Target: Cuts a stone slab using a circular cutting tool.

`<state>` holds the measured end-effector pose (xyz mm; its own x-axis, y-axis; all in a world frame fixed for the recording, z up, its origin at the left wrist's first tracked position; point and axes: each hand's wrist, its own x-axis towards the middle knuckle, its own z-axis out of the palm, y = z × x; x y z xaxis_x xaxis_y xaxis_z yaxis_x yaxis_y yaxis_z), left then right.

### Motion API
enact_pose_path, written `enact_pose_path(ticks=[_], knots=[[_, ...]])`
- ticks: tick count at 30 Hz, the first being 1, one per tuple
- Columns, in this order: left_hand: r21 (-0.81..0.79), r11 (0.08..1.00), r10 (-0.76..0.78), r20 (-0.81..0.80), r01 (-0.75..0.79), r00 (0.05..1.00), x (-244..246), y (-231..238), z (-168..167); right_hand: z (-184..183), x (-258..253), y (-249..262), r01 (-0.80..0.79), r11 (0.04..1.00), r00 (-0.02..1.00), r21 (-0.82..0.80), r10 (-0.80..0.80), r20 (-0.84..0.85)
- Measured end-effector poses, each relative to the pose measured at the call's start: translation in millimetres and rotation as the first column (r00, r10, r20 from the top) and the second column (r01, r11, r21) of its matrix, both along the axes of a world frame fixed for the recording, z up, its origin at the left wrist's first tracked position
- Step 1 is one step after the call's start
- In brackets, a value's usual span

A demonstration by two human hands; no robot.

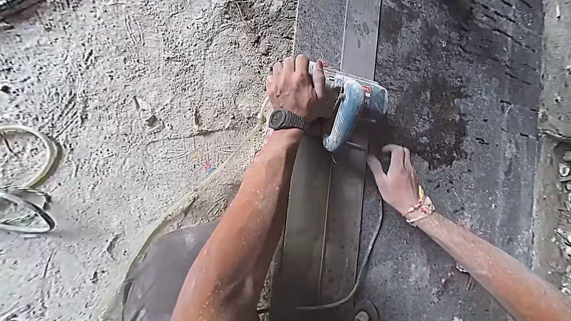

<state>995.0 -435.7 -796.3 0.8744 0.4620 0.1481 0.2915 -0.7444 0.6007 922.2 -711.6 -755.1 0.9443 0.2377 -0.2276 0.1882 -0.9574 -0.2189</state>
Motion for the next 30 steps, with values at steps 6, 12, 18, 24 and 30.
enact_pose_path(ticks=[6, 12, 18, 24, 30], knots=[[-0.012, 1.0, -0.005, 0.022, 0.006, 1.0, 1, 0, -1, 0, -47, -41, -0.048, 0.94, 0.848, -0.338, -0.14, -0.511], [-0.022, 1.0, -0.01, -0.002, 0.01, 1.0, 1, 2, 0, 51, -79, -52, 0.438, 0.895, 0.446, -0.086, -0.3, -0.844], [0.005, 1.0, 0.002, 0.044, -0.003, 0.999, 4, 2, -6, 106, -63, -88, 0.393, 0.913, 0.265, -0.109, -0.226, -0.937], [-0.011, 1.0, 0.001, 0.007, -0.001, 1.0, 5, 0, -2, 155, 58, -55, 0.593, 0.73, 0.686, 0.34, -0.237, -0.688], [0.005, 1.0, 0.0, 0.0, 0.0, 1.0, 6, 1, -2, 61, 52, -7, 0.708, 0.536, 0.679, 0.459, -0.339, -0.651]])
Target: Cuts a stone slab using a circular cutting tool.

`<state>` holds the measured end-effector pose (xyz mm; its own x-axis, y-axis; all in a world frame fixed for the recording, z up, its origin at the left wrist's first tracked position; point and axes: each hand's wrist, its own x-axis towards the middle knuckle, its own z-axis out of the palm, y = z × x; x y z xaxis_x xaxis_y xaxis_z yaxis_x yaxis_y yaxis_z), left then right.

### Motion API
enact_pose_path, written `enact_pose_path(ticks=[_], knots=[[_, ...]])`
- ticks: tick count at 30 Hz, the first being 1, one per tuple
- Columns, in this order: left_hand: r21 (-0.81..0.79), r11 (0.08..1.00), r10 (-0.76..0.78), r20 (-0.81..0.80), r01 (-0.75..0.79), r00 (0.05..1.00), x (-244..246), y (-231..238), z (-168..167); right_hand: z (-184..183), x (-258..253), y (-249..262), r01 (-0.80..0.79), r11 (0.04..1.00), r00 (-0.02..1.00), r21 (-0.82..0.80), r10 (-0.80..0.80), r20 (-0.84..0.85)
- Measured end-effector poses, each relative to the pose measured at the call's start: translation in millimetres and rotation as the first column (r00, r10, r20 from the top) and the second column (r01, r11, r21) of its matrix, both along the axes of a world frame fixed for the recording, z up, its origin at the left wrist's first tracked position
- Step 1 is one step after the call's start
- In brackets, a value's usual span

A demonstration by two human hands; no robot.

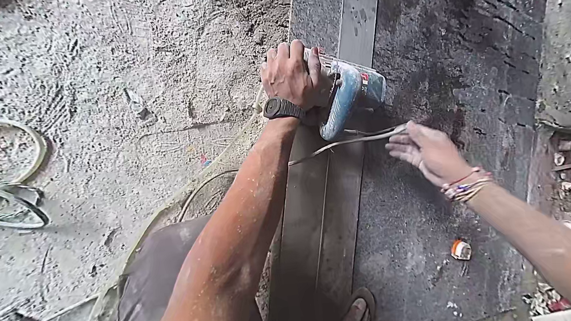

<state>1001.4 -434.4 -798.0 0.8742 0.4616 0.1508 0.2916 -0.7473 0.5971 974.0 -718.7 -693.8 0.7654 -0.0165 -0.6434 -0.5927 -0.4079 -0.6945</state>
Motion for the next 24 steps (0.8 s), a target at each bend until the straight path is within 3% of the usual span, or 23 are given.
enact_pose_path(ticks=[3, 5, 8, 11, 13, 15, 22, 24], knots=[[-0.005, 1.0, 0.0, 0.018, 0.0, 1.0, 0, -1, 0, -42, -40, 0, -0.018, 0.99, 0.993, -0.143, 0.001, -0.114], [0.003, 1.0, 0.008, 0.023, -0.008, 1.0, 1, 1, -2, -63, -60, -1, -0.256, 0.932, 0.966, -0.256, 0.239, -0.096], [0.022, 1.0, 0.005, 0.028, -0.006, 1.0, 4, 0, -2, -73, -73, 5, -0.533, 0.675, 0.829, -0.51, 0.538, -0.154], [0.014, 1.0, -0.024, -0.006, 0.024, 1.0, 5, 2, 0, -66, -66, 27, -0.642, 0.439, 0.745, -0.629, 0.55, -0.377], [0.024, 0.999, -0.029, 0.004, 0.029, 1.0, 7, 3, -1, -61, -56, 40, -0.696, 0.369, 0.707, -0.616, 0.5, -0.5], [0.021, 0.999, -0.035, -0.005, 0.036, 0.999, 7, 4, 0, -58, -48, 47, -0.707, 0.376, 0.704, -0.599, 0.457, -0.544], [0.048, 0.998, -0.04, 0.0, 0.04, 0.999, 14, 5, -3, -73, -49, 34, -0.54, 0.576, 0.84, -0.614, 0.334, -0.427], [0.04, 0.997, -0.058, -0.055, 0.06, 0.997, 9, 3, -1, -65, -53, 36, -0.545, 0.59, 0.832, -0.595, 0.297, -0.468]])
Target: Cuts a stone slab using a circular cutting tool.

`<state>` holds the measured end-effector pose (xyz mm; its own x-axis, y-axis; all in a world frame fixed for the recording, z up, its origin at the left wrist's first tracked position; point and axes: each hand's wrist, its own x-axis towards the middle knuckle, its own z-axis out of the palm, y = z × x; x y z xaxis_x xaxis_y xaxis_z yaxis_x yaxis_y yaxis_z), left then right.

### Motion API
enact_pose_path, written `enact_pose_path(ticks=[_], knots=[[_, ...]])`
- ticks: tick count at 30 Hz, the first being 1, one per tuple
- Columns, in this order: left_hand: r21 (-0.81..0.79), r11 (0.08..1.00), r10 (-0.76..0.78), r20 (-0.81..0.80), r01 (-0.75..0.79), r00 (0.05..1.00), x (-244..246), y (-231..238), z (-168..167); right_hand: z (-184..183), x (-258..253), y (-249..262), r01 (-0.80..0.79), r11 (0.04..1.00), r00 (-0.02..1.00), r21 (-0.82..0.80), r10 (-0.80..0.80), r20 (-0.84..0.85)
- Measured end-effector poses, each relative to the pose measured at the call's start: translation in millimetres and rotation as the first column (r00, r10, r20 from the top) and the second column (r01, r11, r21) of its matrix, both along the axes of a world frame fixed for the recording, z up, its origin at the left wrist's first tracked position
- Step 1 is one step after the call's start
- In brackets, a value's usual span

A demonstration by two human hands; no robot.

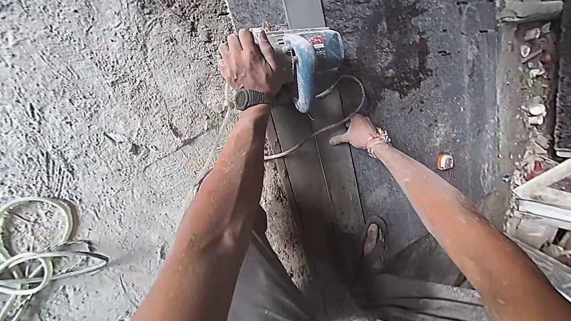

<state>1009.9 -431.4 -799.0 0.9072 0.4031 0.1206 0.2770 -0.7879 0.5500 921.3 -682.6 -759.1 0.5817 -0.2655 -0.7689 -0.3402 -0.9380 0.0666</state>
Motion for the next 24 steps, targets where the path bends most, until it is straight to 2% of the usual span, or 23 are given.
enact_pose_path(ticks=[7, 9, 12, 16, 19, 22, 24], knots=[[-0.049, 0.998, -0.047, -0.126, 0.041, 0.991, 1, 5, 12, 13, -1, 14, -0.068, 0.996, 0.998, -0.05, 0.068, -0.004], [-0.045, 0.998, -0.039, -0.09, 0.035, 0.995, 3, 6, 11, 14, 1, 15, -0.163, 0.986, 0.986, -0.045, 0.164, 0.022], [-0.021, 1.0, -0.015, -0.008, 0.015, 1.0, 4, 5, 6, 16, 29, 27, -0.374, 0.923, 0.925, -0.087, 0.363, -0.114], [0.024, 1.0, 0.007, 0.033, -0.008, 0.999, 4, 4, 8, 27, 39, 35, -0.444, 0.896, 0.881, -0.022, 0.433, -0.19], [0.013, 1.0, -0.006, 0.016, 0.006, 1.0, 3, 5, 9, 27, 40, 28, -0.549, 0.835, 0.797, 0.043, 0.538, -0.275], [0.035, 0.999, 0.004, 0.004, -0.004, 1.0, 4, 5, 6, 29, 52, 12, -0.686, 0.7, 0.587, 0.199, 0.694, -0.417], [0.046, 0.999, 0.012, -0.002, -0.012, 1.0, 6, 3, 7, 56, 71, 2, -0.739, 0.63, 0.493, 0.24, 0.748, -0.445]])
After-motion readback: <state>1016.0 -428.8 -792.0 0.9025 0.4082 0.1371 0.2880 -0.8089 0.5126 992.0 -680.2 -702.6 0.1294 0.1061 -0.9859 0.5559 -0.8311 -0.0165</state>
